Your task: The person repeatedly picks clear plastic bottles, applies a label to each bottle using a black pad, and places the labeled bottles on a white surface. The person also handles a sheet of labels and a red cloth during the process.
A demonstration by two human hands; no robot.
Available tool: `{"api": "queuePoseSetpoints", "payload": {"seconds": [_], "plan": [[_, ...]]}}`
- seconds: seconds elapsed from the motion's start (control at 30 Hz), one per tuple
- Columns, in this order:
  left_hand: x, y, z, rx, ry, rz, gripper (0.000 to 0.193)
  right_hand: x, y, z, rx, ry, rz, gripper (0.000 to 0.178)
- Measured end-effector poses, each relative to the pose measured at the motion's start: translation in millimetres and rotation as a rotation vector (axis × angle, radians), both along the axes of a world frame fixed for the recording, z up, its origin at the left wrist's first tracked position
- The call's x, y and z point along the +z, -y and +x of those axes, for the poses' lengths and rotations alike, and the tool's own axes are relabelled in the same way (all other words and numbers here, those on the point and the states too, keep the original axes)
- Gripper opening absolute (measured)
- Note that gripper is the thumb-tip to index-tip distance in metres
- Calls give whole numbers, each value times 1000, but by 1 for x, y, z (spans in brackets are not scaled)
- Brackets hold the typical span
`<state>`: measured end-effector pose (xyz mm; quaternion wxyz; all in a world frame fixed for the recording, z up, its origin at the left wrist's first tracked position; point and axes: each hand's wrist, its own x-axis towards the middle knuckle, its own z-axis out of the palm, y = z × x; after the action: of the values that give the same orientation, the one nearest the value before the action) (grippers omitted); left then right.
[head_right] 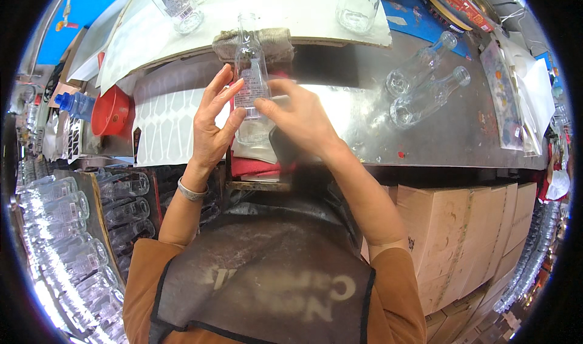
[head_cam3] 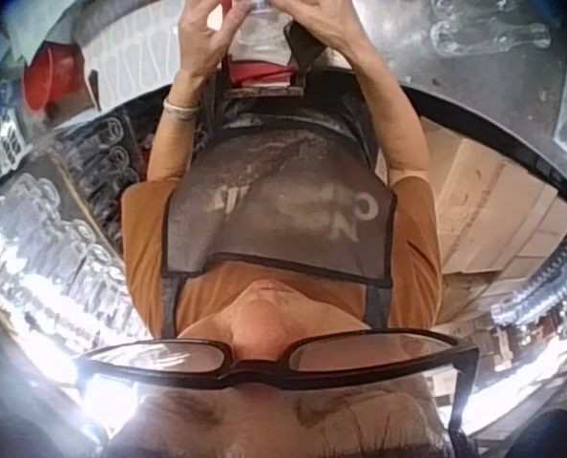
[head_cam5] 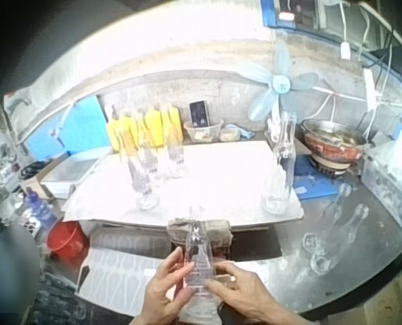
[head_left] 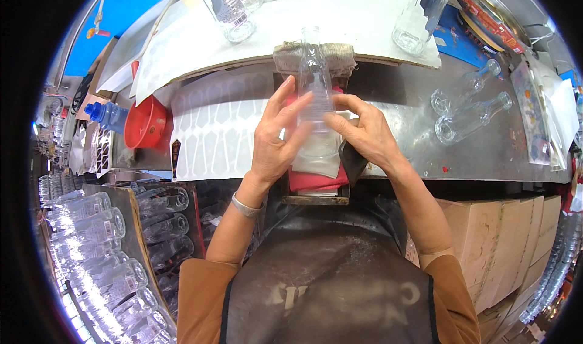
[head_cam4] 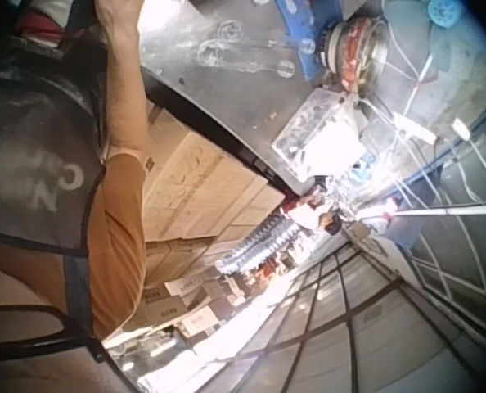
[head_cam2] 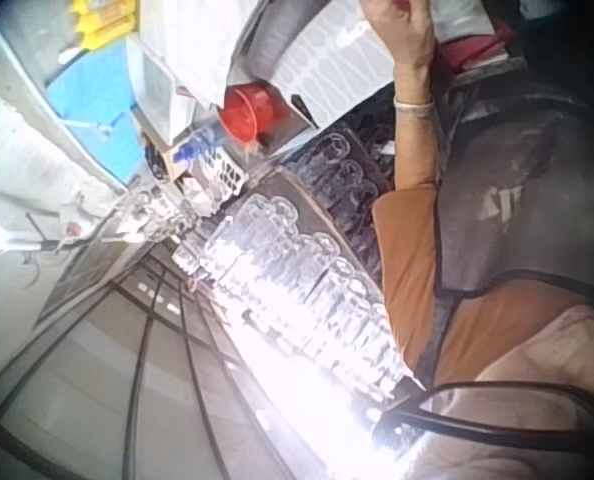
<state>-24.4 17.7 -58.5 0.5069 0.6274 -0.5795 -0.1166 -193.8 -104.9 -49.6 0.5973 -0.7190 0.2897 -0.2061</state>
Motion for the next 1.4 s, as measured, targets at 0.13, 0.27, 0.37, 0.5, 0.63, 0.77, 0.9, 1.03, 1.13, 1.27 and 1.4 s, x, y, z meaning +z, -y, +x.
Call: {"api": "queuePoseSetpoints", "payload": {"seconds": [0.13, 0.27, 0.37, 0.5, 0.63, 0.77, 0.9, 1.03, 1.13, 1.27, 1.4], "plan": [[1, 0, -2, -1, -6, 10, 45, 2, 1, -1, 15, -24, -4, 54], [2, 2, -4, 8, -7, 3, 45, 2, 4, -1, 27, -27, -2, 55], [1, 2, -6, 13, -19, -1, 45, 1, 5, -1, 36, -28, 6, 55], [1, 2, -6, 17, -21, 13, 45, -11, 8, -1, 56, 76, -1, 49], [2, 2, -7, 21, -8, 12, 44, -33, 31, -12, -222, 169, 396, 48], [3, 1, -8, 22, -4, 9, 44, -34, 28, -25, -338, 395, 640, 35], [4, 1, -9, 27, -14, 14, 45, 7, 8, -22, -124, 238, 253, 24], [3, 3, -8, 22, -17, 9, 46, 13, 24, -7, -240, 119, -278, 27], [2, 4, -10, 32, -7, -40, 50, 30, 22, -5, -151, 174, -305, 26], [3, -3, -10, 35, -176, 53, 74, 37, 26, 5, -262, 150, -630, 24], [-17, -26, -9, -68, -100, 37, 107, 29, -9, -6, 155, 272, -1109, 22]]}}
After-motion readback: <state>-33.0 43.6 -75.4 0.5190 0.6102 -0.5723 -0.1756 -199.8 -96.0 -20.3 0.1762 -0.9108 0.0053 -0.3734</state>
